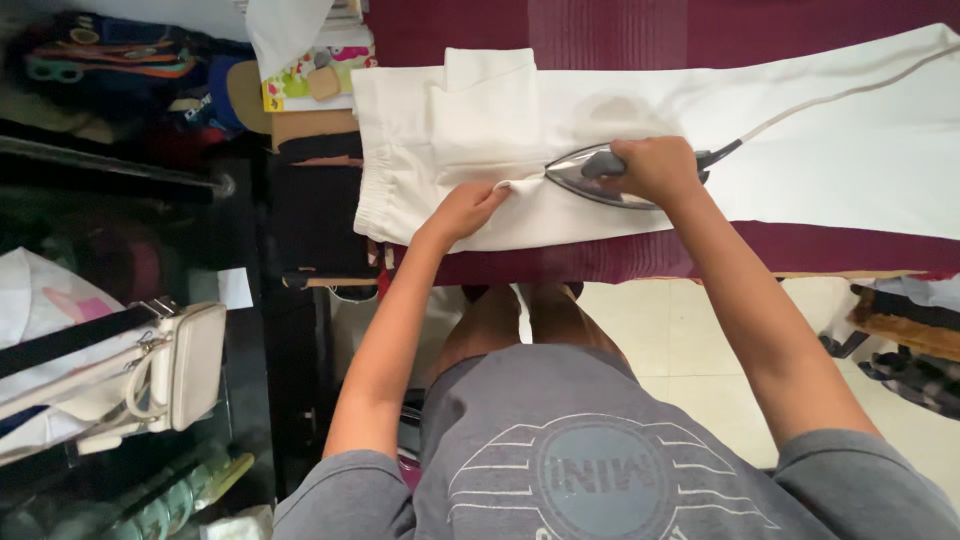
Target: The person irons a white pair of pants on a maroon ironing board. They smooth the fabric, use a steam iron to press the legs and waistband, fold the garment, and then place it on a pile of other clothes.
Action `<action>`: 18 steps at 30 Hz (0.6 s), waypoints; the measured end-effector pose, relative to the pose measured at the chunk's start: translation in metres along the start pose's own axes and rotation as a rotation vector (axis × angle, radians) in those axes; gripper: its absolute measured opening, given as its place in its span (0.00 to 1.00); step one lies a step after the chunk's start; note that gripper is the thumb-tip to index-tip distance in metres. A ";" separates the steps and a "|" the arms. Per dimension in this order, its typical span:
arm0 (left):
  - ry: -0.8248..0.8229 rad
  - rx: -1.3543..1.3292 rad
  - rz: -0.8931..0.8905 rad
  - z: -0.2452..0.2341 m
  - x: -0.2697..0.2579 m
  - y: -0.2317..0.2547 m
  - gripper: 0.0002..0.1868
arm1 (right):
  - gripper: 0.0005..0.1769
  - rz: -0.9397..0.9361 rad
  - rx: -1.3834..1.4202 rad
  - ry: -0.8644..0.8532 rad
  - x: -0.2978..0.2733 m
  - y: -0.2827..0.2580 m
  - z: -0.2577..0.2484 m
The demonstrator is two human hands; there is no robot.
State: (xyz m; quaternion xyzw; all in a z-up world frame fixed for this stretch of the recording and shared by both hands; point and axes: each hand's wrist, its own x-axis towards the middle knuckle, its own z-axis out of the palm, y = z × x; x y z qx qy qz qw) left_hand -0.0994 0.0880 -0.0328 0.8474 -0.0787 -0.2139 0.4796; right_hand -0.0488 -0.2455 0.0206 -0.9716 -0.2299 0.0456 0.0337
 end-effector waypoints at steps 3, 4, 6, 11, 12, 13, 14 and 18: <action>-0.021 -0.010 -0.008 -0.006 -0.002 0.008 0.25 | 0.23 -0.068 -0.074 -0.052 -0.005 0.002 0.000; -0.027 -0.020 -0.009 -0.008 -0.002 0.010 0.25 | 0.22 -0.045 -0.039 -0.049 -0.008 0.003 0.000; -0.030 0.016 -0.014 -0.011 -0.001 0.012 0.26 | 0.21 -0.001 0.028 -0.041 -0.009 0.003 0.000; -0.035 0.067 0.061 -0.006 0.001 0.004 0.25 | 0.20 0.035 0.024 0.007 -0.013 -0.010 0.000; -0.034 0.080 0.071 -0.005 0.002 0.002 0.25 | 0.21 0.018 0.022 -0.003 -0.015 -0.011 -0.002; -0.034 0.094 0.081 -0.004 0.003 0.000 0.25 | 0.22 0.063 0.018 -0.007 -0.013 -0.013 -0.004; -0.039 0.104 0.079 -0.003 0.005 -0.001 0.25 | 0.23 0.107 0.015 -0.012 -0.010 -0.017 -0.004; -0.043 0.135 0.090 0.000 0.005 -0.003 0.24 | 0.24 0.154 0.037 -0.022 -0.017 -0.027 -0.008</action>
